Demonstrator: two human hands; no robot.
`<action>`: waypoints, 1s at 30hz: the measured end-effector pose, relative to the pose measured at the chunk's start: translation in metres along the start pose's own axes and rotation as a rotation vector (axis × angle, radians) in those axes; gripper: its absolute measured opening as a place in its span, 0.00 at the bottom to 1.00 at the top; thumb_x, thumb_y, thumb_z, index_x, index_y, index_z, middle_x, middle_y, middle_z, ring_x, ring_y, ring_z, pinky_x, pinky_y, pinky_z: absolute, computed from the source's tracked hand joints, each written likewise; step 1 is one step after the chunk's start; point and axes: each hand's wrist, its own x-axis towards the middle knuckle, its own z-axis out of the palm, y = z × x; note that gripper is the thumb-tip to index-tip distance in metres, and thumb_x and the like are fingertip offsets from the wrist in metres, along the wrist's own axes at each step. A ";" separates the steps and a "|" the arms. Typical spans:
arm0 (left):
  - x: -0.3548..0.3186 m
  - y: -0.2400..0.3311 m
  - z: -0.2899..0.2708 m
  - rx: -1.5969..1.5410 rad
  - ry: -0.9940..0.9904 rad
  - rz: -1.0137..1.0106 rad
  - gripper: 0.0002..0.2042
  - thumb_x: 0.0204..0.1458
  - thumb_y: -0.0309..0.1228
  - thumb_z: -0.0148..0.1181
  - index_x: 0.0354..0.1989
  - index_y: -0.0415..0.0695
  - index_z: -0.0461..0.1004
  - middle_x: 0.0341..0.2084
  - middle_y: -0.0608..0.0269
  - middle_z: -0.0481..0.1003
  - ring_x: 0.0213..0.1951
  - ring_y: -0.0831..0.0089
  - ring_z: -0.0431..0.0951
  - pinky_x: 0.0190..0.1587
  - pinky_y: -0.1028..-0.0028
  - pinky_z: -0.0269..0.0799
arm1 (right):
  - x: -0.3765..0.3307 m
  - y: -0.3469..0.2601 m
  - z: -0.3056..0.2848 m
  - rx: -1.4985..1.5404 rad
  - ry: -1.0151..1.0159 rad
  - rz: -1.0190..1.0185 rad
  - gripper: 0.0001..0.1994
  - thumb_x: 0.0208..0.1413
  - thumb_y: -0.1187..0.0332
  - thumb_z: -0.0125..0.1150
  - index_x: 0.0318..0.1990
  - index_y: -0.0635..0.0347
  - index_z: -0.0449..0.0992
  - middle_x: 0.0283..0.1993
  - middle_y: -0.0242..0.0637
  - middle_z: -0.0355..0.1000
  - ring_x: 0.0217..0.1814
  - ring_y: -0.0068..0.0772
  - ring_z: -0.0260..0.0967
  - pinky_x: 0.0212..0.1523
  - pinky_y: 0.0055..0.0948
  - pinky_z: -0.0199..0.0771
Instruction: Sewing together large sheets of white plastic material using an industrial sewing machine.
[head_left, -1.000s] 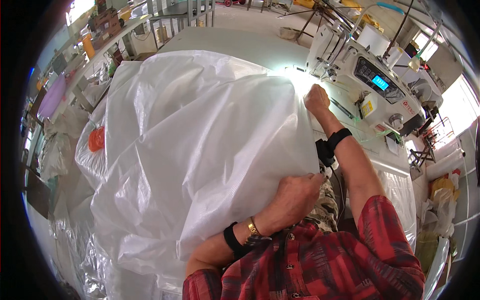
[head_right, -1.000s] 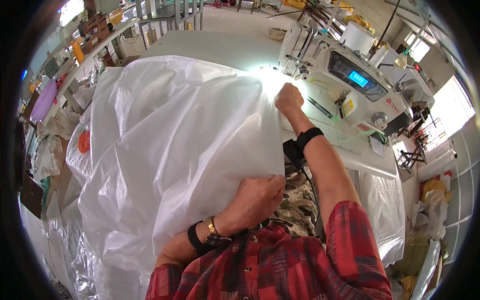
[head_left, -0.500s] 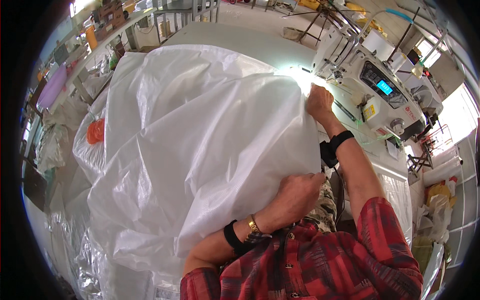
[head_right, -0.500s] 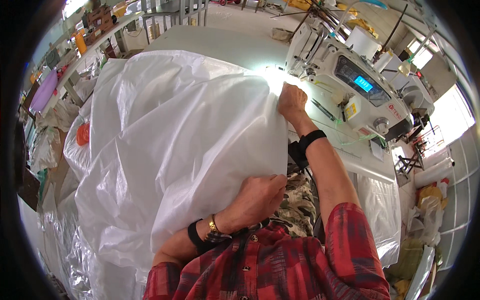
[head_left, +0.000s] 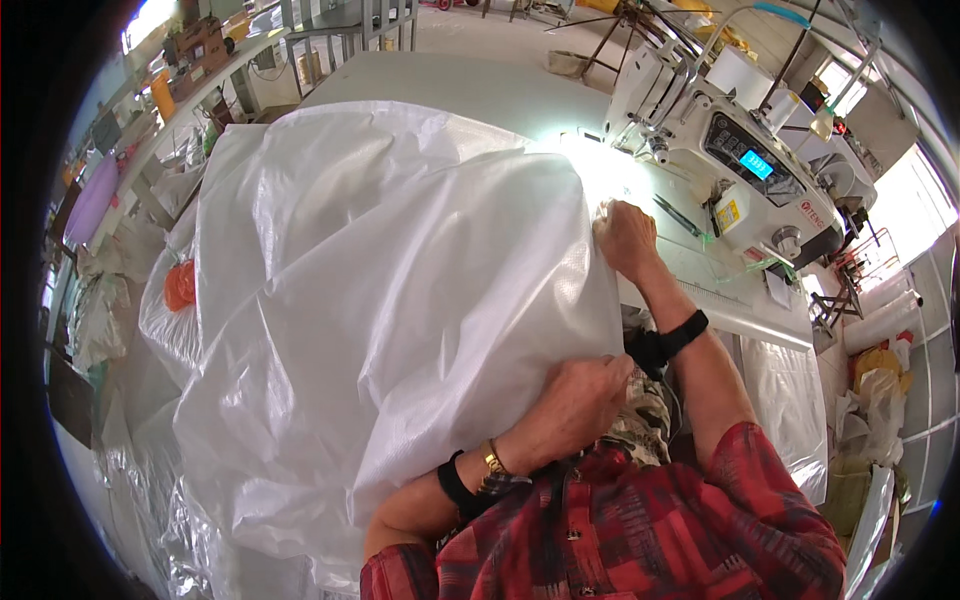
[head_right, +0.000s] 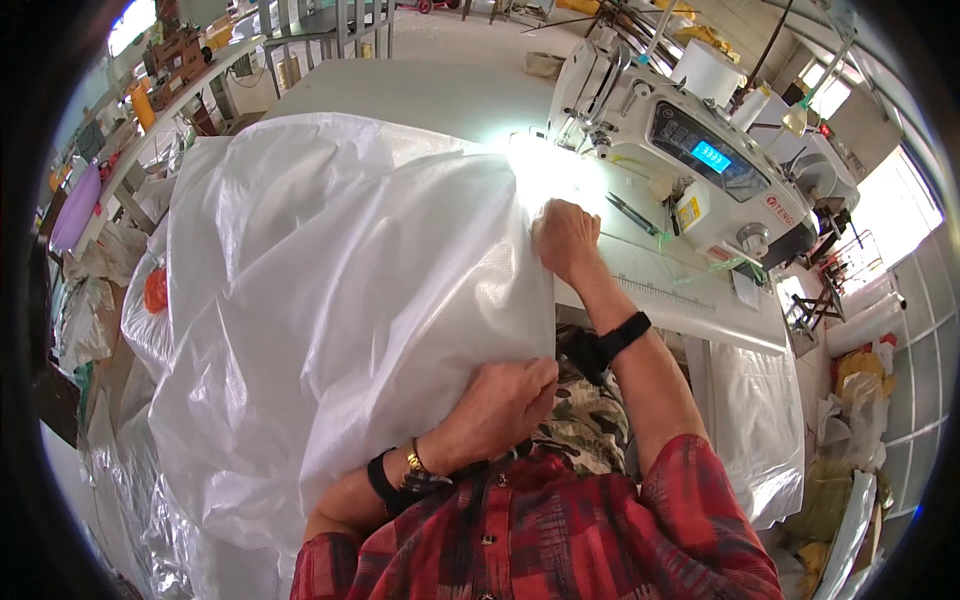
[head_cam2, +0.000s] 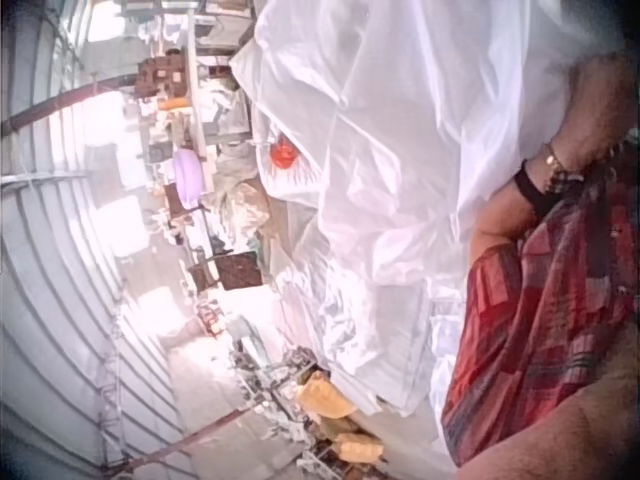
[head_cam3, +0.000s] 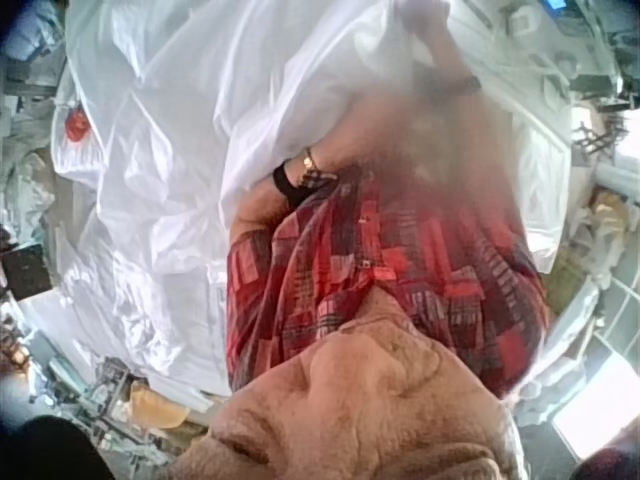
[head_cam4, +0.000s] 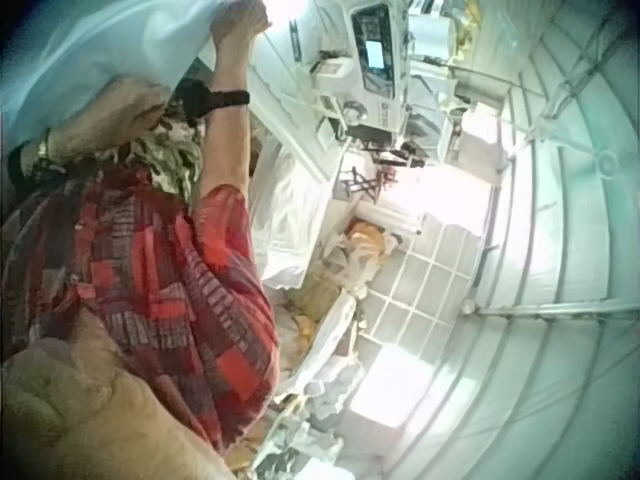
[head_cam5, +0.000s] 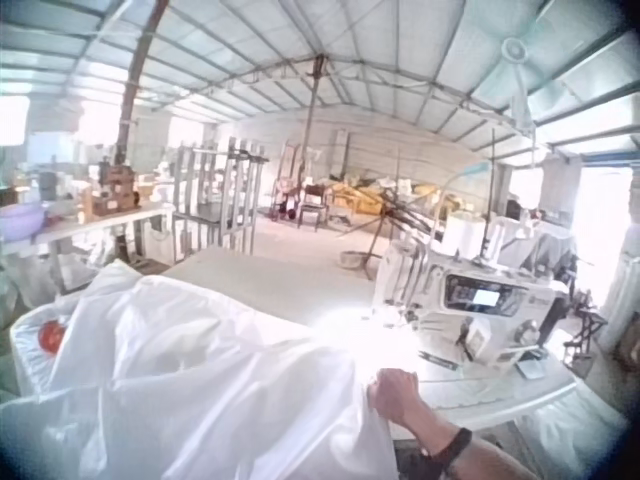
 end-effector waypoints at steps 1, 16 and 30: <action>0.000 0.000 0.000 0.005 0.002 0.011 0.06 0.48 0.22 0.55 0.27 0.38 0.64 0.20 0.48 0.69 0.26 0.46 0.73 0.27 0.56 0.66 | -0.003 -0.001 -0.001 0.040 0.006 0.011 0.10 0.51 0.68 0.52 0.31 0.68 0.75 0.30 0.56 0.74 0.39 0.58 0.73 0.46 0.51 0.68; 0.021 -0.007 0.000 0.283 0.111 -0.028 0.04 0.48 0.22 0.55 0.28 0.40 0.65 0.21 0.48 0.72 0.28 0.46 0.74 0.28 0.55 0.68 | 0.025 0.011 0.013 -0.065 0.142 -0.072 0.10 0.52 0.67 0.54 0.28 0.65 0.75 0.30 0.50 0.74 0.39 0.54 0.73 0.49 0.51 0.67; 0.025 -0.008 0.002 0.340 0.066 -0.043 0.04 0.47 0.23 0.54 0.30 0.39 0.65 0.24 0.48 0.72 0.27 0.45 0.74 0.29 0.54 0.67 | -0.016 -0.002 0.000 0.015 0.037 -0.008 0.09 0.51 0.66 0.55 0.33 0.63 0.75 0.31 0.51 0.75 0.38 0.52 0.74 0.48 0.52 0.67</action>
